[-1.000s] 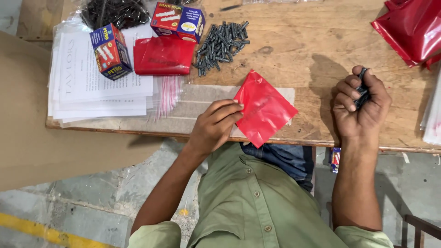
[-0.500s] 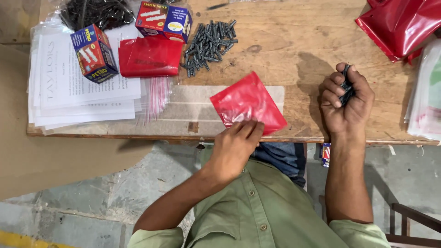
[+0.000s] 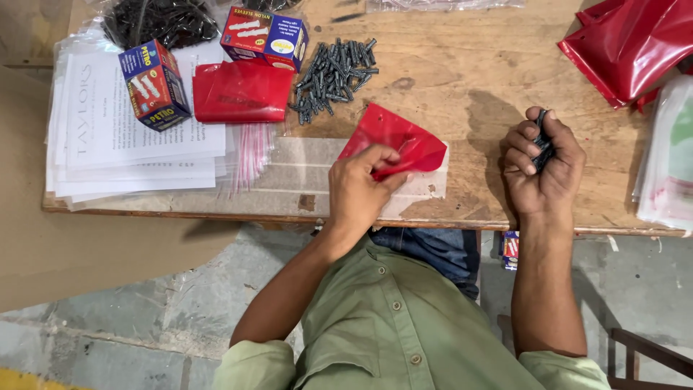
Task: Counting and packing small hardware components into plastic bags at a workbench.
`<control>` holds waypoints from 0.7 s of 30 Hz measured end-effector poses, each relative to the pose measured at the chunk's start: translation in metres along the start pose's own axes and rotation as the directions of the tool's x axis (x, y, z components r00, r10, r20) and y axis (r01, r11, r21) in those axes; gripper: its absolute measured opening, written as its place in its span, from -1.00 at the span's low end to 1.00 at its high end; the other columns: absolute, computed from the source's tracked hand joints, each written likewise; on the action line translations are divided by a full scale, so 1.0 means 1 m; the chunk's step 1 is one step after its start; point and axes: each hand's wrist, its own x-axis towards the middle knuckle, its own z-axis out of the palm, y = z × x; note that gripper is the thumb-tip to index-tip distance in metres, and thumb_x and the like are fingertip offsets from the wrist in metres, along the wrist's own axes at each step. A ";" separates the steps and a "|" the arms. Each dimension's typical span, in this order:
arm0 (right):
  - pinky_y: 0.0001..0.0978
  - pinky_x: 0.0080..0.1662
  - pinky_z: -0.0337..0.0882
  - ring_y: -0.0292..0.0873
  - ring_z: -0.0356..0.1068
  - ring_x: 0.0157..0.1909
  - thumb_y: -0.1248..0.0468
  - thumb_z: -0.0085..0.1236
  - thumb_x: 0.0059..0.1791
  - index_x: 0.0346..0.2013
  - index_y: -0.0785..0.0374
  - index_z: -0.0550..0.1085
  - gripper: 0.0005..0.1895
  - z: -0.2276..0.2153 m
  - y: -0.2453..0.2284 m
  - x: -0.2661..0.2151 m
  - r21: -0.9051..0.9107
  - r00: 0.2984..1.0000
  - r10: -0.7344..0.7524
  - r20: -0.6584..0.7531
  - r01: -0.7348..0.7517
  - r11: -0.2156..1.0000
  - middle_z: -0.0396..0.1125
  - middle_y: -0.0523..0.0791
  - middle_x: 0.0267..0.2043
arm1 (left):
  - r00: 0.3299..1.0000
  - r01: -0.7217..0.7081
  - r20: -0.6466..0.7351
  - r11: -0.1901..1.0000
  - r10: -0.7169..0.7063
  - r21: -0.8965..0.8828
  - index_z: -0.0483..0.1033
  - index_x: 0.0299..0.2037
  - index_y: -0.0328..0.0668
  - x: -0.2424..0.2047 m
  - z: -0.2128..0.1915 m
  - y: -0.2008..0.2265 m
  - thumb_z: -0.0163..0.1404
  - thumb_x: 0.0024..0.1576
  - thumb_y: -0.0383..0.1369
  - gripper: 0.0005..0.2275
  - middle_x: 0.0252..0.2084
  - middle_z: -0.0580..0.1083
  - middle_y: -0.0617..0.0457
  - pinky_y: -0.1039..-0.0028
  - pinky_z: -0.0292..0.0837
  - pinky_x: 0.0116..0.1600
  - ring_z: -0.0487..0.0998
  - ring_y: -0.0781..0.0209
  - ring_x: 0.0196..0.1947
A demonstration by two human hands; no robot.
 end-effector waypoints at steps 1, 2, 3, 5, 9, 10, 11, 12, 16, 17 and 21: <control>-0.61 -0.43 0.17 -0.32 0.19 -0.33 0.27 0.10 0.20 -0.02 0.38 0.44 -0.81 0.003 0.000 -0.002 -0.006 1.000 -0.001 0.002 0.001 1.000 0.27 -0.11 -0.27 | 1.000 -0.001 -0.003 1.000 0.001 -0.005 0.64 -0.14 -0.11 0.003 0.004 0.000 0.40 -0.07 -0.37 -0.70 -0.39 0.62 0.04 0.48 0.52 -0.36 0.64 0.29 -0.47; -0.63 -0.46 0.16 -0.33 0.20 -0.35 0.29 0.10 0.19 -0.03 0.40 0.44 -0.82 0.006 0.001 -0.005 -0.001 1.000 0.029 -0.005 -0.029 1.000 0.27 -0.11 -0.28 | 0.996 -0.081 -0.047 0.996 0.079 -0.023 0.61 -0.14 -0.15 0.005 0.007 0.000 0.41 -0.06 -0.38 -0.68 -0.34 0.61 0.03 0.46 0.54 -0.30 0.63 0.26 -0.42; -0.65 -0.48 0.16 -0.34 0.20 -0.37 0.31 0.09 0.18 -0.03 0.42 0.45 -0.82 0.009 0.002 -0.006 0.004 0.998 0.061 -0.009 -0.061 0.998 0.27 -0.11 -0.30 | 0.983 -0.161 -0.093 0.986 0.157 -0.036 0.57 -0.14 -0.18 0.009 0.010 0.000 0.42 -0.06 -0.39 -0.67 -0.28 0.59 0.03 0.44 0.55 -0.25 0.63 0.24 -0.36; -0.66 -0.51 0.14 -0.36 0.19 -0.42 0.33 0.09 0.16 -0.06 0.44 0.46 -0.82 0.029 0.008 -0.018 -0.116 0.994 0.109 -0.015 -0.110 0.987 0.27 -0.12 -0.33 | 0.970 -0.209 -0.112 0.976 0.215 0.068 0.59 -0.10 -0.18 0.012 0.013 0.006 0.42 -0.10 -0.33 -0.62 -0.30 0.56 0.03 0.38 0.52 -0.25 0.60 0.19 -0.36; -0.65 -0.63 0.06 -0.40 0.10 -0.59 0.35 0.10 0.09 -0.11 0.49 0.52 -0.80 0.069 0.034 -0.044 -0.588 0.973 0.230 -0.030 -0.203 0.783 0.28 -0.10 -0.49 | 0.945 -0.288 -0.066 0.911 0.320 0.296 0.62 -0.06 -0.21 0.012 0.019 0.010 0.39 -0.14 -0.21 -0.54 -0.35 0.46 0.00 0.23 0.47 -0.29 0.54 0.05 -0.36; -0.65 -0.63 0.06 -0.40 0.10 -0.59 0.35 0.10 0.09 -0.11 0.49 0.52 -0.80 0.072 0.041 -0.045 -0.588 0.974 0.225 -0.032 -0.200 0.784 0.28 -0.10 -0.49 | 0.944 -0.292 -0.062 0.911 0.323 0.292 0.62 -0.06 -0.21 0.009 0.021 0.009 0.39 -0.14 -0.21 -0.54 -0.35 0.46 0.00 0.23 0.47 -0.29 0.54 0.05 -0.36; -0.64 -0.63 0.05 -0.40 0.09 -0.60 0.35 0.09 0.09 -0.10 0.50 0.53 -0.79 0.075 0.047 -0.045 -0.664 0.970 0.239 -0.039 -0.204 0.719 0.28 -0.10 -0.49 | 0.943 -0.300 -0.046 0.899 0.330 0.319 0.62 -0.05 -0.18 0.008 0.022 0.007 0.34 -0.11 -0.26 -0.59 -0.31 0.46 0.01 0.26 0.49 -0.26 0.55 0.08 -0.32; -0.62 -0.63 0.04 -0.40 0.08 -0.60 0.36 0.09 0.09 -0.09 0.50 0.53 -0.78 0.079 0.054 -0.045 -0.733 0.966 0.253 -0.047 -0.206 0.648 0.29 -0.10 -0.49 | 0.941 -0.307 -0.030 0.886 0.337 0.346 0.62 -0.03 -0.16 0.007 0.024 0.006 0.29 -0.07 -0.31 -0.63 -0.27 0.46 0.03 0.29 0.51 -0.24 0.56 0.10 -0.28; -0.61 -0.59 0.05 -0.40 0.11 -0.54 0.37 0.06 0.10 -0.08 0.50 0.49 -0.80 0.071 0.053 -0.036 -0.712 0.974 0.207 -0.091 -0.209 0.670 0.32 -0.12 -0.43 | 0.924 -0.354 -0.039 0.889 0.381 0.291 0.64 -0.12 -0.22 0.009 0.021 0.013 0.32 -0.02 -0.24 -0.67 -0.34 0.45 -0.02 0.25 0.46 -0.30 0.55 0.05 -0.33; -0.61 -0.59 0.06 -0.41 0.11 -0.54 0.38 0.05 0.09 -0.05 0.48 0.49 -0.79 0.073 0.052 -0.035 -0.688 0.971 0.215 -0.102 -0.225 0.690 0.31 -0.12 -0.43 | 0.937 -0.329 -0.045 0.918 0.347 0.219 0.65 -0.17 -0.23 0.009 0.021 0.012 0.32 -0.01 -0.22 -0.69 -0.38 0.47 0.00 0.30 0.44 -0.36 0.54 0.11 -0.40; -0.63 -0.59 0.05 -0.41 0.11 -0.55 0.39 0.03 0.07 0.03 0.43 0.51 -0.73 0.071 0.049 -0.027 -0.672 0.948 0.284 -0.143 -0.304 0.676 0.30 -0.14 -0.45 | 0.986 -0.162 -0.027 0.986 0.162 0.030 0.68 -0.23 -0.29 0.013 0.013 0.012 0.22 0.17 -0.37 -0.88 -0.45 0.51 0.00 0.41 0.35 -0.52 0.52 0.23 -0.58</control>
